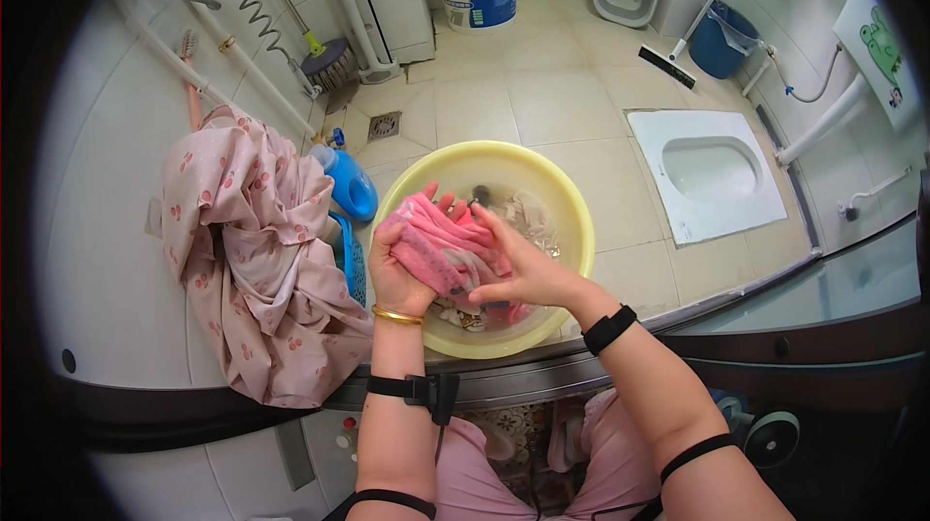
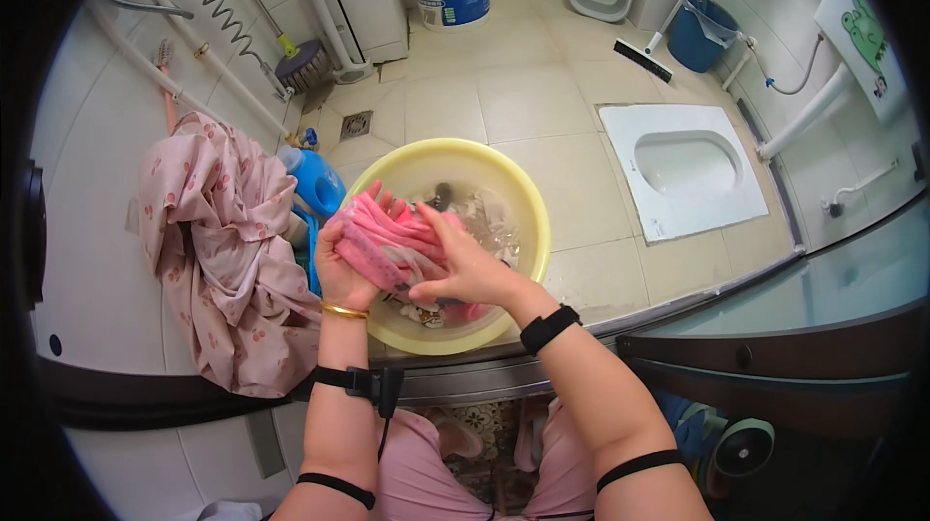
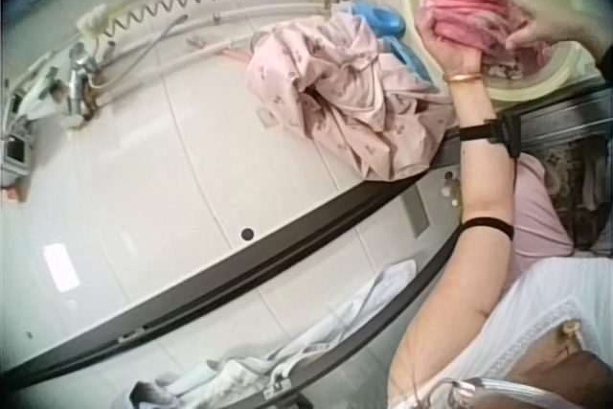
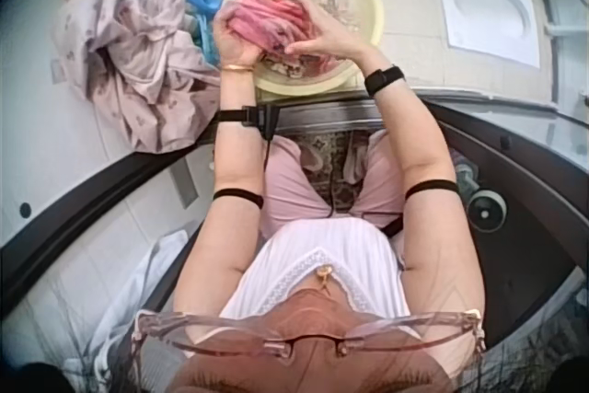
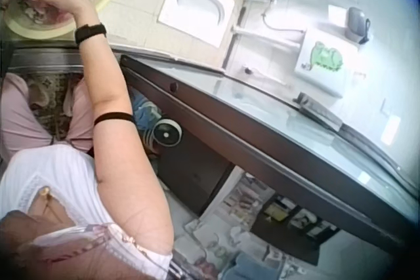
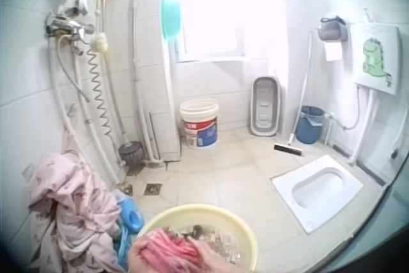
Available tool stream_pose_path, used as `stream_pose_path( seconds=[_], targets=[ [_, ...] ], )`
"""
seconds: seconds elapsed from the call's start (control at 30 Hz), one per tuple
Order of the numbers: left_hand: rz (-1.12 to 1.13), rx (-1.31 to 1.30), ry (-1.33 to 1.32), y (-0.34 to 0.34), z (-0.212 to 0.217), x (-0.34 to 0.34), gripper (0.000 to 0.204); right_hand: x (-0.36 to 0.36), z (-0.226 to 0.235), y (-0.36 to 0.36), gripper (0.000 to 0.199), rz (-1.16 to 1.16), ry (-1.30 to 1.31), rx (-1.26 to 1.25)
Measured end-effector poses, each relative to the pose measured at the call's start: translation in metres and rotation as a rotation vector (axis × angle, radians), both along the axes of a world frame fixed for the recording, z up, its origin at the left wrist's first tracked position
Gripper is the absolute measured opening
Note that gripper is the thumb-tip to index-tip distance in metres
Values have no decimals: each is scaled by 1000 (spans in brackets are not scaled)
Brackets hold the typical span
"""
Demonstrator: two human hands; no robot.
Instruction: The person moves a portable fan and places it on a bucket, then sits on a small stool in the bathroom. They hand-wash several pieces of clothing in a yellow basin filled with water, repeatedly scrubbing and wringing the items.
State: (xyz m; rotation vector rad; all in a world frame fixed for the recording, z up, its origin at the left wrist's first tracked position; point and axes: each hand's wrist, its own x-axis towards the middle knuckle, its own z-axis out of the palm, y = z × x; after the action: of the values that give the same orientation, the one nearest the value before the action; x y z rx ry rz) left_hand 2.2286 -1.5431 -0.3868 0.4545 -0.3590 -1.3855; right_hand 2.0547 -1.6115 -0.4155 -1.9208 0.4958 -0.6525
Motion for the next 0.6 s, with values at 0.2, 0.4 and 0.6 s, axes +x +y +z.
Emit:
stream_pose_path(
  seconds=[0.2, 0.4, 0.6],
  targets=[
    [60, -68, -39, 2, -1, 5, 65, -11, -30, -16, 44, -80, 195, 51],
    [230, 79, -15, -4, -32, -3, 58, 3, -9, -11, 18, -264, -144, 599],
    [-32, 349, 289, -7, -108, 19, 29, 66, 13, 71, 25, -495, -50, -497]
  ],
)
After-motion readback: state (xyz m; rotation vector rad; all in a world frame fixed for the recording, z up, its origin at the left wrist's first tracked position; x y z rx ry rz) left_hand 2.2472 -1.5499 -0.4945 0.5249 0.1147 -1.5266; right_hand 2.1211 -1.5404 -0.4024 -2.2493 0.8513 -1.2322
